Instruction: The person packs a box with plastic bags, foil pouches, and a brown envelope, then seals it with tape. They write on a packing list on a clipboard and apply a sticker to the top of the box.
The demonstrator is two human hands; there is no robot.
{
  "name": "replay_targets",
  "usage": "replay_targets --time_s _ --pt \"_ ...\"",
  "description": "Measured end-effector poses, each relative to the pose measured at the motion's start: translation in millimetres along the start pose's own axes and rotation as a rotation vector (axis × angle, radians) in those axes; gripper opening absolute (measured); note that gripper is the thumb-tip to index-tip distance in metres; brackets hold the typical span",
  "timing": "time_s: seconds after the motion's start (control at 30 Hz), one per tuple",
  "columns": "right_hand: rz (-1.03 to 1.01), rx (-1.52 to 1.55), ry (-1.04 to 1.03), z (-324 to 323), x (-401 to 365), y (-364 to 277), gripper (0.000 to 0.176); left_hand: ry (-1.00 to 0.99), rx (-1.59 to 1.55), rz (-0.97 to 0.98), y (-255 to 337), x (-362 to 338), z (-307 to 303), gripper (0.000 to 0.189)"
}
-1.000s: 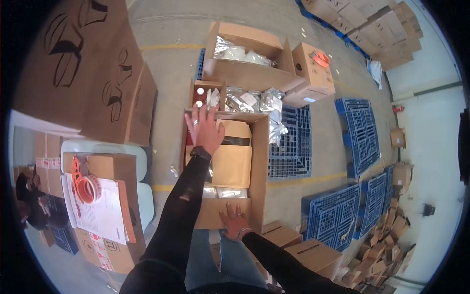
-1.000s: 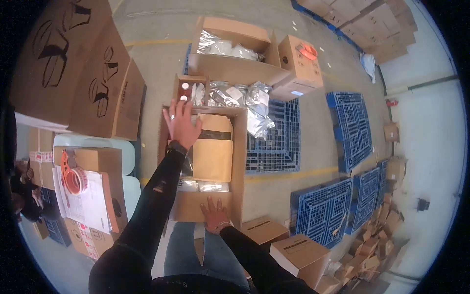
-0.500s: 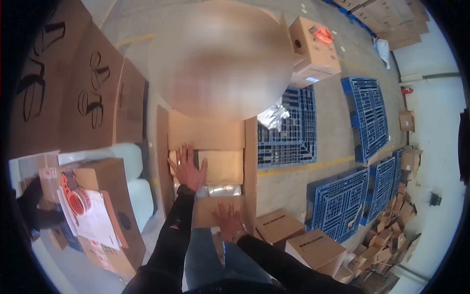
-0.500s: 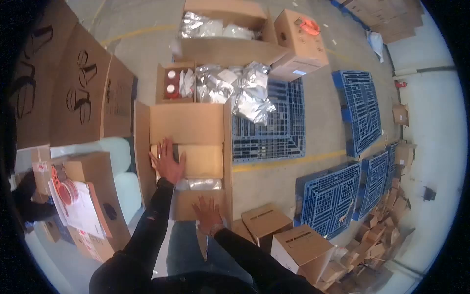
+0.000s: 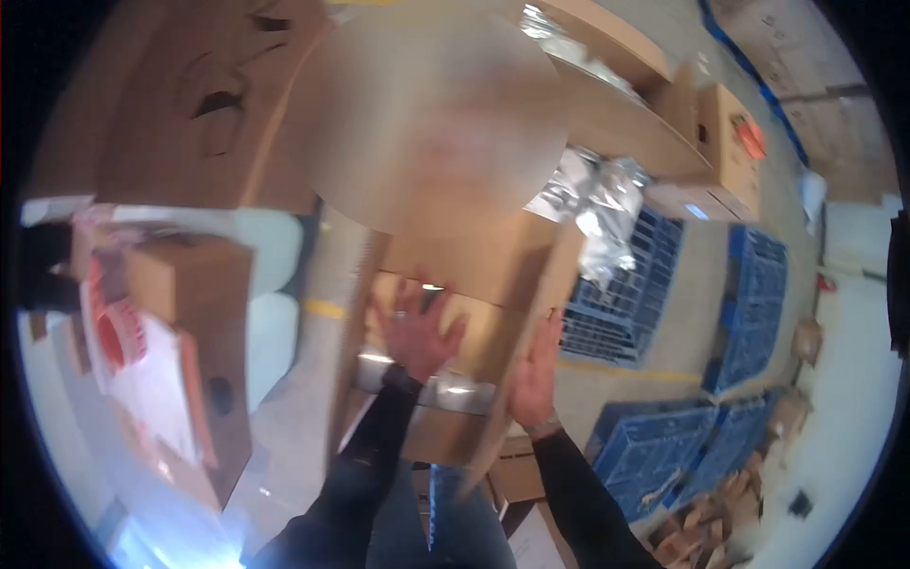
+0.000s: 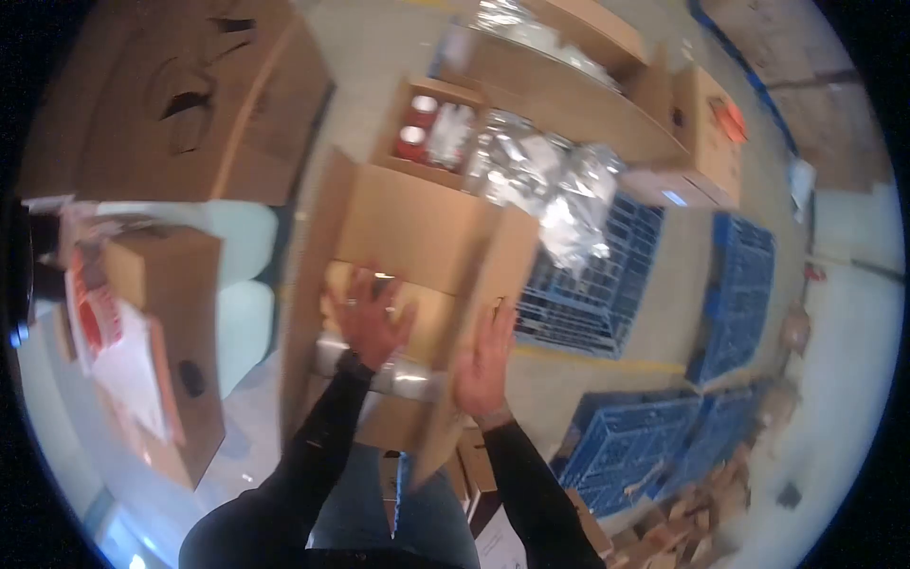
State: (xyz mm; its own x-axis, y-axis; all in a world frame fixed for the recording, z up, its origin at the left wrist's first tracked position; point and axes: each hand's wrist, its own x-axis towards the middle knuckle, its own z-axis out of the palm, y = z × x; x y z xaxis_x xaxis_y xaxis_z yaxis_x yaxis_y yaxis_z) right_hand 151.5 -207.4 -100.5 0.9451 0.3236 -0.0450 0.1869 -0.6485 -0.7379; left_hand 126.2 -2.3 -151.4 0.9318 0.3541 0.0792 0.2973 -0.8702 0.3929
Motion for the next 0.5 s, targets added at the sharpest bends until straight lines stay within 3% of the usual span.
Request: replay_targets --time_s 0.07,0.1,0.17,0.23,0.33,0.43,0.5 --pt "0.081 -0.558 0.022 36.0 12.0 -6.8 0.076 -0.282 -0.696 -0.315 -10.5 -4.0 -18.9 0.054" --pt "0.093 -0.817 0.033 60.1 17.6 -14.2 0.076 -0.170 -0.816 -0.389 0.7 -11.4 -57.8 0.055" --pt "0.066 -0.708 0.053 70.7 15.1 3.4 0.072 0.108 -0.696 -0.260 -2.6 -11.8 -146.5 0.060" --pt "0.151 -0.751 -0.074 64.2 10.0 -8.2 0.070 0.303 -0.277 0.091 -4.8 -27.3 -207.0 0.069" --pt "0.195 -0.759 -0.128 57.5 21.9 -24.2 0.070 -0.243 -0.919 -0.130 -47.9 -39.3 -131.4 0.080" --pt "0.158 -0.747 -0.135 59.7 12.8 -18.5 0.067 -0.615 -0.164 -0.069 -3.0 -29.0 -65.7 0.089" --pt "0.065 -0.649 -0.169 37.4 28.4 -4.3 0.063 -0.527 -0.144 -0.045 -2.5 -27.1 -58.7 0.088"
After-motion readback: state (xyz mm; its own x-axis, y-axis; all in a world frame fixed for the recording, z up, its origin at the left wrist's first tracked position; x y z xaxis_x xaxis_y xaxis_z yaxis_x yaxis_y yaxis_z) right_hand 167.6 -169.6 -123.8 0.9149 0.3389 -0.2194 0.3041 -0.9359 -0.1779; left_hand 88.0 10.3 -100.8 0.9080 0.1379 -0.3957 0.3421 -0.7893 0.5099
